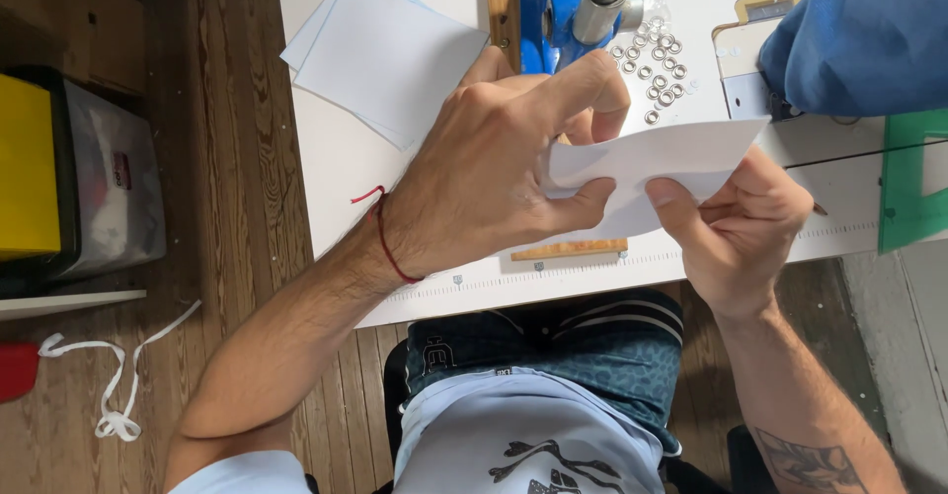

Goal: Preparing material by folding and marking, then installing metal grommets using a manual press

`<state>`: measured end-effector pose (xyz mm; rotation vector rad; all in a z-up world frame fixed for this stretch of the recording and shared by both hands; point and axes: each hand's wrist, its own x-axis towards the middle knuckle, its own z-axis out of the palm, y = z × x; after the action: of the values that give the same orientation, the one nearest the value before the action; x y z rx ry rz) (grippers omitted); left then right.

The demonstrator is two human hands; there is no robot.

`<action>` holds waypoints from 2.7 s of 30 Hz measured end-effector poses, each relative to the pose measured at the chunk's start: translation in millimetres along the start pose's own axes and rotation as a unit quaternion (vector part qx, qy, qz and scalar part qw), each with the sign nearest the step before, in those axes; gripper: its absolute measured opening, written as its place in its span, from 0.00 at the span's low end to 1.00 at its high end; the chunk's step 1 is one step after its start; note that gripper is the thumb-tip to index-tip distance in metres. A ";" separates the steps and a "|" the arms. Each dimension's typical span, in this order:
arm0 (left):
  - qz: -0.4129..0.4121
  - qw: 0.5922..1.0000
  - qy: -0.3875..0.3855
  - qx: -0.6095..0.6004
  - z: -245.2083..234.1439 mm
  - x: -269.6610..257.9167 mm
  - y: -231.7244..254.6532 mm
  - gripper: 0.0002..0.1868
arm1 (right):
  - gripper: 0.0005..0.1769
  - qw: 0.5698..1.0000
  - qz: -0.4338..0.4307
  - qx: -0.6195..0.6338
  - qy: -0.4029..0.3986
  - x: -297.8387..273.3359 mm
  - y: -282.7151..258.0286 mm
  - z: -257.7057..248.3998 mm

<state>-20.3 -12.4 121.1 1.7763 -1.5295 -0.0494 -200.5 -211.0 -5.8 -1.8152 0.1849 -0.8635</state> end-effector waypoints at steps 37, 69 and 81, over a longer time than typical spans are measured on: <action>-0.360 0.907 -0.001 -0.219 92.5 12.4 -196.0 0.35 | 0.04 0.916 0.370 0.136 -0.071 87.8 82.1 69.9; -0.035 0.993 0.109 -0.021 97.7 -15.2 -177.2 0.07 | 0.15 0.864 0.465 0.181 -0.067 103.7 67.4 73.8; -0.110 0.968 0.201 -0.102 144.0 -29.7 -191.1 0.11 | 0.12 0.864 0.460 0.195 -0.064 100.4 86.7 71.0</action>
<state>58.0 -66.3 -100.5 1.6612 -1.0009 0.0409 -59.4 -244.5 -46.1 -1.1697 0.6758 -0.0748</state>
